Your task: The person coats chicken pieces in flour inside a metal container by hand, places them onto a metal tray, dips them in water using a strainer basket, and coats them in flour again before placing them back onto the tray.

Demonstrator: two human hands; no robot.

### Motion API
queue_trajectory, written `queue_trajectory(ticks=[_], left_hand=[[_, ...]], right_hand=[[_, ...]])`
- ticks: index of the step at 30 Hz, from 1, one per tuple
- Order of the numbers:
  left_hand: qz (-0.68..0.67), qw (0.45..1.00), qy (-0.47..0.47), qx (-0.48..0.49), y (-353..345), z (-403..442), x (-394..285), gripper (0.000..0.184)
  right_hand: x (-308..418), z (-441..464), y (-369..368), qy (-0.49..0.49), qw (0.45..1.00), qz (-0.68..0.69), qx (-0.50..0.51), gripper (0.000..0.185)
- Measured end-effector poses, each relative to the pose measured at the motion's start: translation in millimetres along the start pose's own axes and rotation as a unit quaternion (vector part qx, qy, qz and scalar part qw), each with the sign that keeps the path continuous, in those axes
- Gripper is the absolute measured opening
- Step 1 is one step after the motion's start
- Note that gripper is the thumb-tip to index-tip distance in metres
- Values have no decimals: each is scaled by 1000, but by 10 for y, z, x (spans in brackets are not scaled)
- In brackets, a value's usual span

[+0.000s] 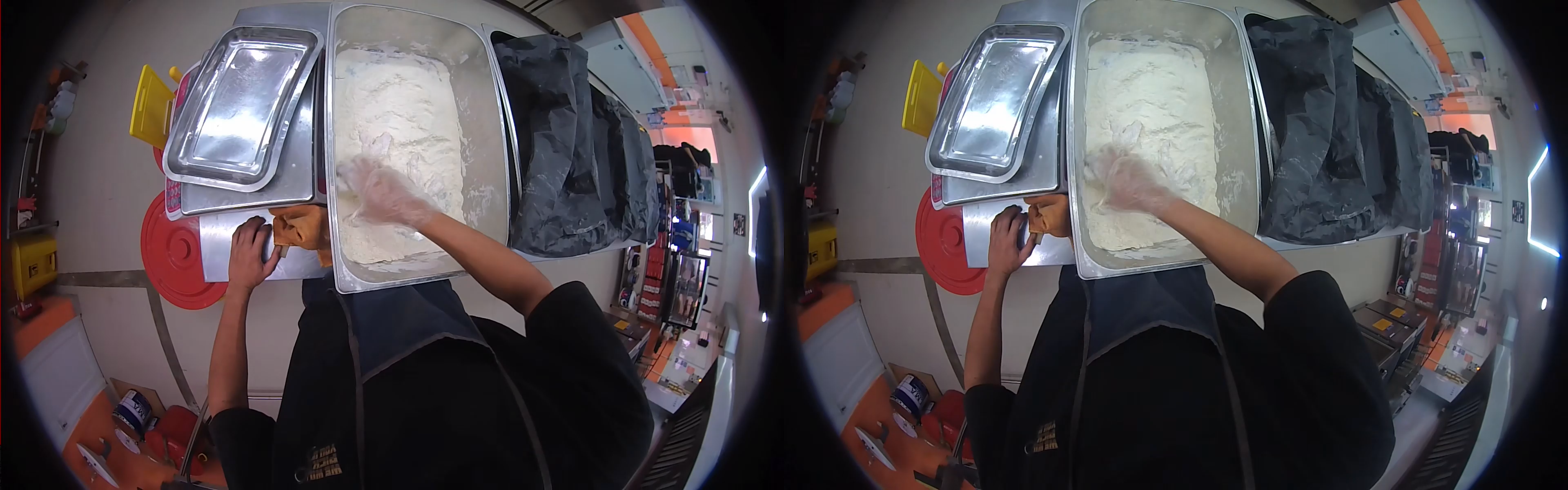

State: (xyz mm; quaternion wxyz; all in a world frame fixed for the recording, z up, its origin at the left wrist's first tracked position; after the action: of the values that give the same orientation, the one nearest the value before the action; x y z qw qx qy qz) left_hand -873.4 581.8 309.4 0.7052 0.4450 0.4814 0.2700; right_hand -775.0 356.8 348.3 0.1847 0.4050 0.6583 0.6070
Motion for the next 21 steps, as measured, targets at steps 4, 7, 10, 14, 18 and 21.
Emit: queue_trajectory(ticks=[4, 7, 10, 14, 18, 21], left_hand=[[-3, 1000, -3, 3, -2, -15, 10, 44], [-2, 1000, -6, -4, 29, 13, 4, 44], [-7, 1000, -5, 0, 12, 8, 7, 45], [-6, 1000, -4, 3, -9, -8, 20, 45], [4, 1000, -5, -6, 14, -9, 8, 45], [4, 1000, -4, -3, 0, -7, 15, 45]], right_hand=[[121, -119, -682, 117, 965, -226, -66, 54], [169, -466, -563, 90, 991, -88, -46, 48], [138, -567, -327, 86, 996, -20, 17, 40], [-296, -484, -428, -29, 977, -113, 181, 33], [-782, -420, -110, -84, 980, -147, 103, 40], [-1130, -469, 40, -232, 970, -41, 62, 41]])
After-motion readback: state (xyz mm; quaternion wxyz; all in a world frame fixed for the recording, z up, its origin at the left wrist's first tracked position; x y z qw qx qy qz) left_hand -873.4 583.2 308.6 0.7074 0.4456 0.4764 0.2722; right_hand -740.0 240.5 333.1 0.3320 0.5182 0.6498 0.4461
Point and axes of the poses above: each hand's wrist, its own z-axis towards the middle knuckle, its own y-axis out of the back of the hand, x = y × z, the point moved 7 cm from there along z, towards the middle knuckle, and after that the axes turned 4 degrees about x, right-handed, at the moved point
